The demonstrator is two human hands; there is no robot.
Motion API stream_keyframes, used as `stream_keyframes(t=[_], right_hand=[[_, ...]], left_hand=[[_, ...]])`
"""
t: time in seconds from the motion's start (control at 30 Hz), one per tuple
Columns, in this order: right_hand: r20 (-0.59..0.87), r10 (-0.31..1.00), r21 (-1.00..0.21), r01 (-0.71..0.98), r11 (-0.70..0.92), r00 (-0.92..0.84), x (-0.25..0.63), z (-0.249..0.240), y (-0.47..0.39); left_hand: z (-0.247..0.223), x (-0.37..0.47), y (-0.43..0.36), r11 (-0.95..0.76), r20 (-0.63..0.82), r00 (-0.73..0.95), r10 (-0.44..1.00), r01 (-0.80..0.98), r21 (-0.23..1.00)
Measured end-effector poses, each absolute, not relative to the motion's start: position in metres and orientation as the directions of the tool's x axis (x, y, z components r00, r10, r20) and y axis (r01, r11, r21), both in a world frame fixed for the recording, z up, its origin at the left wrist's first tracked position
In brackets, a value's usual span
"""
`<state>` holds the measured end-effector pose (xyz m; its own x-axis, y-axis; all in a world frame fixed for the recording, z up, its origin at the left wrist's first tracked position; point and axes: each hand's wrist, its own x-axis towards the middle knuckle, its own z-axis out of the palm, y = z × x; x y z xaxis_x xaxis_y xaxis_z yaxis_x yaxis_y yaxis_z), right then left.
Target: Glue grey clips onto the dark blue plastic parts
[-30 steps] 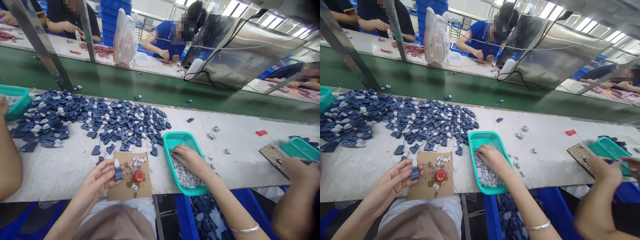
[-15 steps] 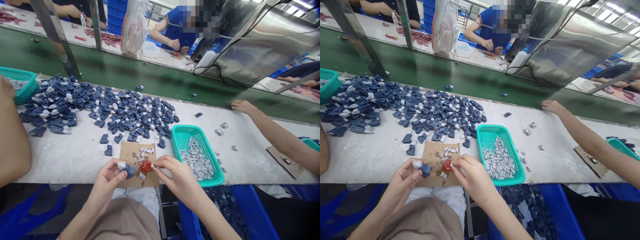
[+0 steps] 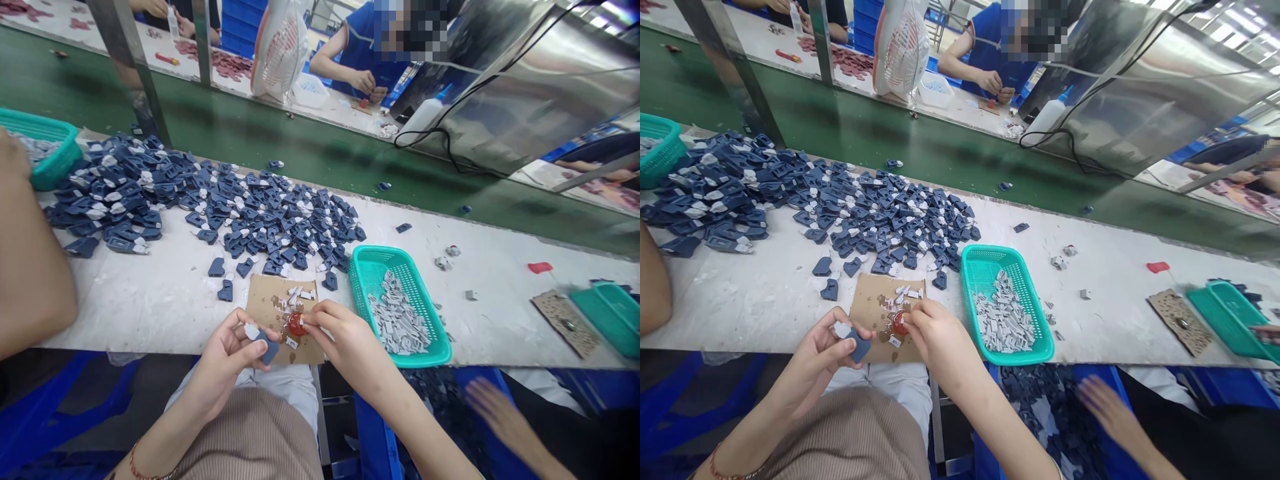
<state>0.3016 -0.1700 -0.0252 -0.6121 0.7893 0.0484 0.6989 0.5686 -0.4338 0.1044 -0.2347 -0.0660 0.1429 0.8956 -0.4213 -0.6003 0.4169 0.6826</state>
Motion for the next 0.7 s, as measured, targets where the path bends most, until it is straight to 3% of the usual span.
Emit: stream_keyframes(t=[0.33,0.7], right_hand=[[0.003,0.781,-0.432,0.704,0.564,-0.624,0.301,-0.024,-0.171],[0.041,0.792,-0.418,0.709,0.568,-0.609,0.301,-0.027,-0.173]], left_hand=[[-0.069,0.110,-0.237,0.524,-0.561,0.145,0.815,-0.597,0.607],[-0.059,0.106,-0.241,0.489,-0.522,0.178,0.834,-0.677,0.550]])
